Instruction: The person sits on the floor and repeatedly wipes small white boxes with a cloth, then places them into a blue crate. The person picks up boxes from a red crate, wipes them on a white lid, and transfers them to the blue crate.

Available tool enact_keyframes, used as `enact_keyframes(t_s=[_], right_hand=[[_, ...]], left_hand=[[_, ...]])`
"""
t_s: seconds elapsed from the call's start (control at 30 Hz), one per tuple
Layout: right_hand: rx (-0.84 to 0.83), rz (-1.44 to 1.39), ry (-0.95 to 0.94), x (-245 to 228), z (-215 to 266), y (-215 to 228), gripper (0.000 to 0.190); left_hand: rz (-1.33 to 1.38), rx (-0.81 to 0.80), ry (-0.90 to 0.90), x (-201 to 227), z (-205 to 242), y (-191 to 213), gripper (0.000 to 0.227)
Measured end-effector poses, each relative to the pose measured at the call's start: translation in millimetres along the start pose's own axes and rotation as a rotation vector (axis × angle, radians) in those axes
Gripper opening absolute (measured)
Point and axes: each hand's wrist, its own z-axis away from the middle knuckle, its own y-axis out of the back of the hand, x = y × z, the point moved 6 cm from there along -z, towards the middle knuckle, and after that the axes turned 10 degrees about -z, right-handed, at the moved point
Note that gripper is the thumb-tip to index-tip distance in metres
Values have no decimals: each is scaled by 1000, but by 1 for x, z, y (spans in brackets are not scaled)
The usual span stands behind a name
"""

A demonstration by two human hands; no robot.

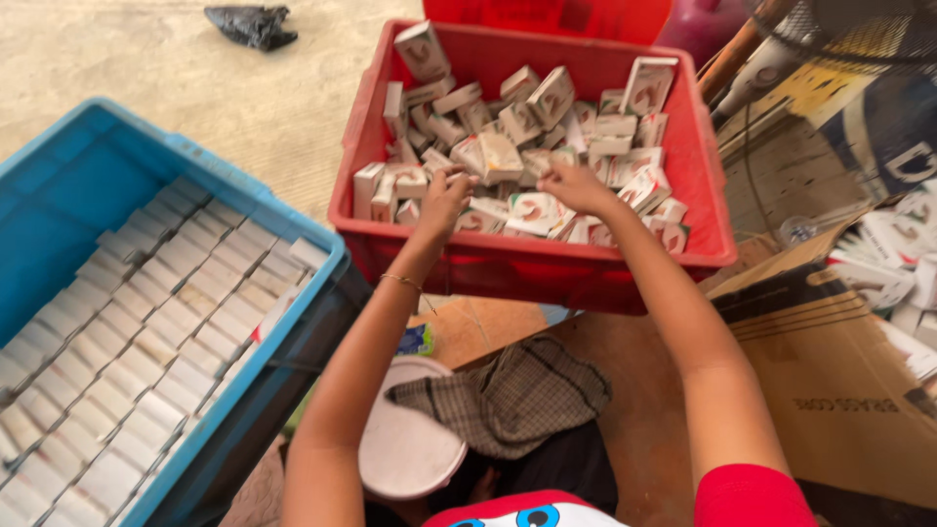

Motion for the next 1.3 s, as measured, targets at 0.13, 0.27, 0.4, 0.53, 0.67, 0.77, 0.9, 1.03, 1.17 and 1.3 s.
enact_keyframes(t_s=[0.13,0.27,0.4,0.53,0.67,0.77,0.9,1.03,1.17,1.3], right_hand=[[-48,16,-158,60,-24,1,50],[-98,19,-309,74,-31,-14,69],[-146,95,-344,107,-56,-30,85],[-106,35,-302,96,-53,-25,79],[-79,2,-346,58,-23,-16,77],[-15,-98,-351,22,-2,-9,74],[121,-304,-340,72,-37,-8,57],[78,-804,-312,76,-37,-19,45],[172,-940,-320,104,-56,-21,45],[343,-1174,-269,103,-59,-2,54]], left_hand=[[-556,-52,113,-3,-35,-44,69],[-955,-257,179,-5,-36,-91,90],[-1308,-270,157,-8,-34,-105,91],[-1295,-301,130,-45,-69,-116,92],[-1421,-399,201,-24,-37,-110,89],[-1412,-432,181,-41,-49,-118,79],[-1352,-474,188,-56,-51,-124,66],[-1337,-523,180,-37,-42,-121,69],[-1345,-542,191,-45,-50,-111,82],[-1267,-439,120,48,13,-105,69]])
